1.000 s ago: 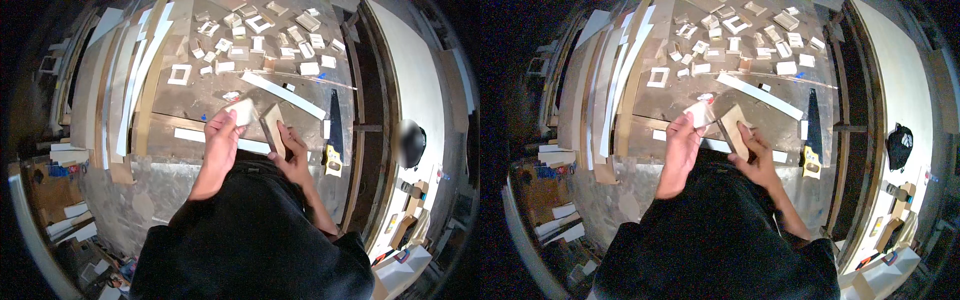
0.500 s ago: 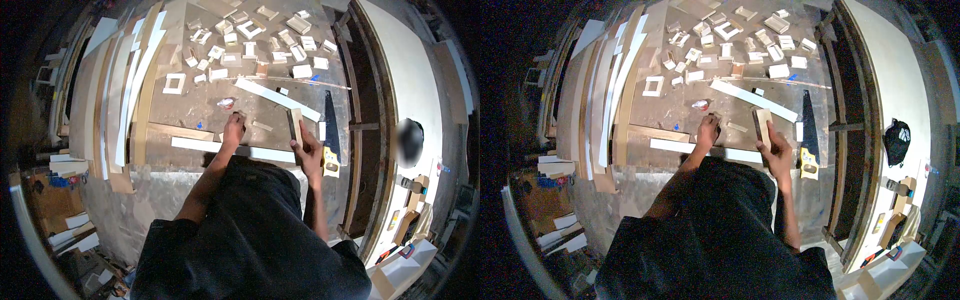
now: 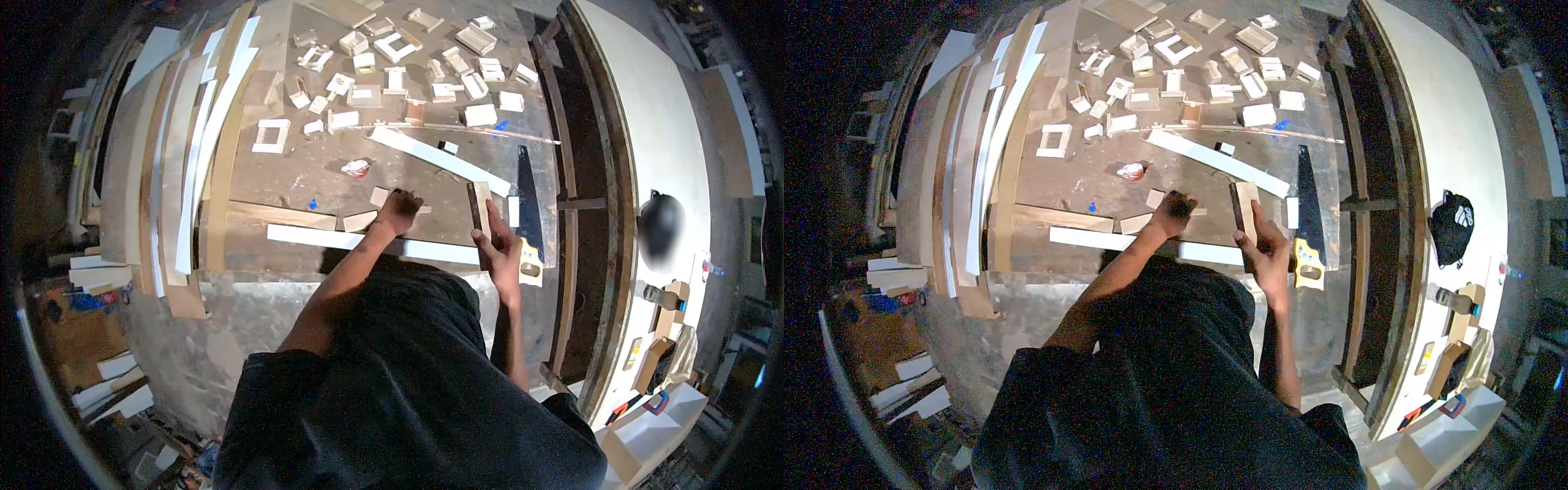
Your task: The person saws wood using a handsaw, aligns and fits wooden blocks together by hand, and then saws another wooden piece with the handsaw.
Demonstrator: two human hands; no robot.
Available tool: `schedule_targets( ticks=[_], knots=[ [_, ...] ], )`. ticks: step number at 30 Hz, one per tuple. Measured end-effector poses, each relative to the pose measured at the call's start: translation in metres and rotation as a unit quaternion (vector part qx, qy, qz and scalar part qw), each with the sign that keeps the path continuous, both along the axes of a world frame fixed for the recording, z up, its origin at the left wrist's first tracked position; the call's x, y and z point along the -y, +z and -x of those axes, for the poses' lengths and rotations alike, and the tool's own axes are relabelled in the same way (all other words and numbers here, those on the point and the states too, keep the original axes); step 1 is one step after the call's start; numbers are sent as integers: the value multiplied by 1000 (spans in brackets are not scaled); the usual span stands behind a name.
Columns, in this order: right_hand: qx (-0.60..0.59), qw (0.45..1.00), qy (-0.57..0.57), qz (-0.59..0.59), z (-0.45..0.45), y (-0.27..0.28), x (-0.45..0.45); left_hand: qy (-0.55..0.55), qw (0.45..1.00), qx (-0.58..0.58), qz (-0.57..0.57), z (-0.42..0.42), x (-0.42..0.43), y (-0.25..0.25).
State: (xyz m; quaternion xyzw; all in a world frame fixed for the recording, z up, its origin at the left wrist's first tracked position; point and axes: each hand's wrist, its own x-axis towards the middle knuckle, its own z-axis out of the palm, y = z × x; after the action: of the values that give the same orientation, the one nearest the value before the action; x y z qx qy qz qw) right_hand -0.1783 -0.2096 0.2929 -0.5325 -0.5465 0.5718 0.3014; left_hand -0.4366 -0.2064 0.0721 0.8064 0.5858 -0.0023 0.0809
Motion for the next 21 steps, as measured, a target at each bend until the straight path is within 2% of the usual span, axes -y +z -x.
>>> schedule_targets(
  ticks=[1,2,3,4,5,6,8,10,12,14,16,17,18,20,21],
  knots=[
    [-30,999,-12,5,0,3,0,13,998,59,-13,-2,2,-2],
    [-62,998,-23,9,1,5,-1,13,998,59,-16,-2,2,-3],
    [-83,996,-28,-3,-3,-5,-1,77,972,221,-7,-3,0,15],
    [-84,996,-28,-5,-2,-1,-1,138,916,376,2,-4,0,41],
    [-68,997,-18,-23,-2,4,0,191,854,477,78,-3,5,105],
    [-51,998,-7,-41,-1,8,0,191,855,476,78,-4,7,143],
    [-78,997,-16,-20,5,11,3,253,699,646,169,-3,15,190],
    [-107,991,20,-83,15,16,2,232,716,639,160,-1,25,215],
    [-139,984,19,-110,29,24,3,223,625,721,197,-5,38,248],
    [-158,974,91,-136,36,29,4,231,625,724,180,-11,51,266],
    [-162,972,90,-142,47,37,2,215,674,686,173,-6,61,279],
    [-160,974,81,-139,51,43,0,207,609,741,192,-8,65,281],
    [-159,975,73,-136,55,49,-3,207,611,741,186,-7,70,285],
    [-99,977,75,-173,57,54,-11,233,465,827,214,-2,78,297],
    [-101,976,79,-177,55,59,-14,242,460,827,216,0,79,304]
  ],
)
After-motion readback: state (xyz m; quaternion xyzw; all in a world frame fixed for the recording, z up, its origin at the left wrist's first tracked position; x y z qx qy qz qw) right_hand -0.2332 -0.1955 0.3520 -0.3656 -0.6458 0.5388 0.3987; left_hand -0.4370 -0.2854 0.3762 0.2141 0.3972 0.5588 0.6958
